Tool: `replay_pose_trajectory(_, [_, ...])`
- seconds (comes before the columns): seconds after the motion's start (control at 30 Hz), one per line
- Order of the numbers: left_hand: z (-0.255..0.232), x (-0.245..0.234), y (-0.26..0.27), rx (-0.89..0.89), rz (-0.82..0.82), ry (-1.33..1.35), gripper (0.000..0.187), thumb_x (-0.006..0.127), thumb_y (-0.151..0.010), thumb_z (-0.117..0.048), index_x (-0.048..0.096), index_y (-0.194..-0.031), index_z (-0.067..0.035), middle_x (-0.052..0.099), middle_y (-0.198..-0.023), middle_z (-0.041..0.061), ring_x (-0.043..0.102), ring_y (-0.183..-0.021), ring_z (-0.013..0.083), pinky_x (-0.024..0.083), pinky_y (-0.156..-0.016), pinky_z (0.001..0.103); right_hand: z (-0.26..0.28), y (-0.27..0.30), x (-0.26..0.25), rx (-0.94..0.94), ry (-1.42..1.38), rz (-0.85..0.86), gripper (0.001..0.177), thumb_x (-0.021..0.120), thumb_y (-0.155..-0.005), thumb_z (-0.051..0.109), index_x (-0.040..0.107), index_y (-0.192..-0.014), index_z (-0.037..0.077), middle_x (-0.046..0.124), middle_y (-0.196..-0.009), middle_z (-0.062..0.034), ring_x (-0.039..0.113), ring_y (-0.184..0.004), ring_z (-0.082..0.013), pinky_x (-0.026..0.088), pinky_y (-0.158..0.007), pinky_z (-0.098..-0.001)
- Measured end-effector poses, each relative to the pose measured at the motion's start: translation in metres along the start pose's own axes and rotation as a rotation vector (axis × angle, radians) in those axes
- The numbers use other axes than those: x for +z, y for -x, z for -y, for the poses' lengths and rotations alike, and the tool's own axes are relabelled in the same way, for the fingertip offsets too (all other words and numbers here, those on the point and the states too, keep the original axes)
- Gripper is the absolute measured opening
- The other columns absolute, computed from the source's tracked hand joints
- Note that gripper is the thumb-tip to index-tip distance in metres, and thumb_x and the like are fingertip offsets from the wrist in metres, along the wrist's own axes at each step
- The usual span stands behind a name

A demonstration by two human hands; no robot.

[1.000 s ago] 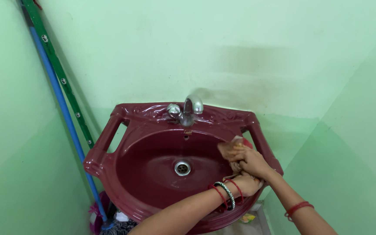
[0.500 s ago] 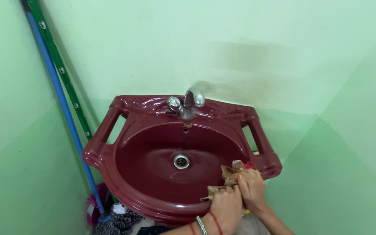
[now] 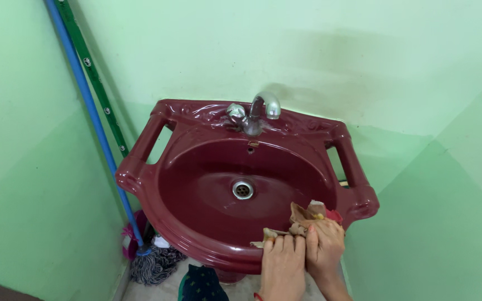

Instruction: The person wipes the surface of a maroon wall-mounted sink with a cloth. The person repeatedly wipes the basin, faucet, and surrounding areas.

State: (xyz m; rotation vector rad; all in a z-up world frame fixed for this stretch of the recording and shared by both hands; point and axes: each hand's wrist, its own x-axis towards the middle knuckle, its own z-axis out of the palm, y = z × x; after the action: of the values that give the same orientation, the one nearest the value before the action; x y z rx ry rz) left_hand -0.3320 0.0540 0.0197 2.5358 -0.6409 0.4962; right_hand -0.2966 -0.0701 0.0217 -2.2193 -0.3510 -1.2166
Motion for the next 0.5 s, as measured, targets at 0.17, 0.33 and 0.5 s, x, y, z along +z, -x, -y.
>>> replay_pose_trajectory(0.17, [0.043,-0.023,0.024,0.053,-0.008,-0.018,0.051,0.065,-0.08,-0.02,0.055,-0.127,-0.001,0.06,-0.111,0.016,0.055,-0.114,0.0327,0.031,-0.104,0.055,0.043,0.01,0.011,0.014,0.119,0.075,0.02,0.057,-0.091,0.019,0.074,-0.089,0.008,0.072,-0.087,-0.0069,0.065,-0.091,-0.0278,0.045,-0.095,-0.0442])
replay_pose_trajectory(0.33, [0.087,-0.074,0.044,0.043,0.07,-0.067,0.047,0.065,-0.08,-0.018,0.054,-0.123,-0.002,0.059,-0.113,0.012,0.053,-0.121,0.0291,0.019,-0.112,0.066,0.101,0.017,0.034,-0.038,0.187,0.198,0.028,0.059,-0.095,0.026,0.07,-0.114,0.01,0.072,-0.099,-0.0052,0.067,-0.096,-0.0255,0.044,-0.097,-0.0461])
replay_pose_trajectory(0.5, [0.126,-0.137,0.049,0.02,0.123,-0.056,0.041,0.066,-0.083,-0.016,0.056,-0.12,-0.006,0.059,-0.117,0.008,0.053,-0.125,0.027,0.009,-0.11,0.075,0.141,0.012,0.041,-0.159,0.042,0.339,0.057,0.058,-0.09,0.031,0.052,-0.143,0.011,0.065,-0.13,-0.0084,0.064,-0.113,-0.0299,0.041,-0.1,-0.0479])
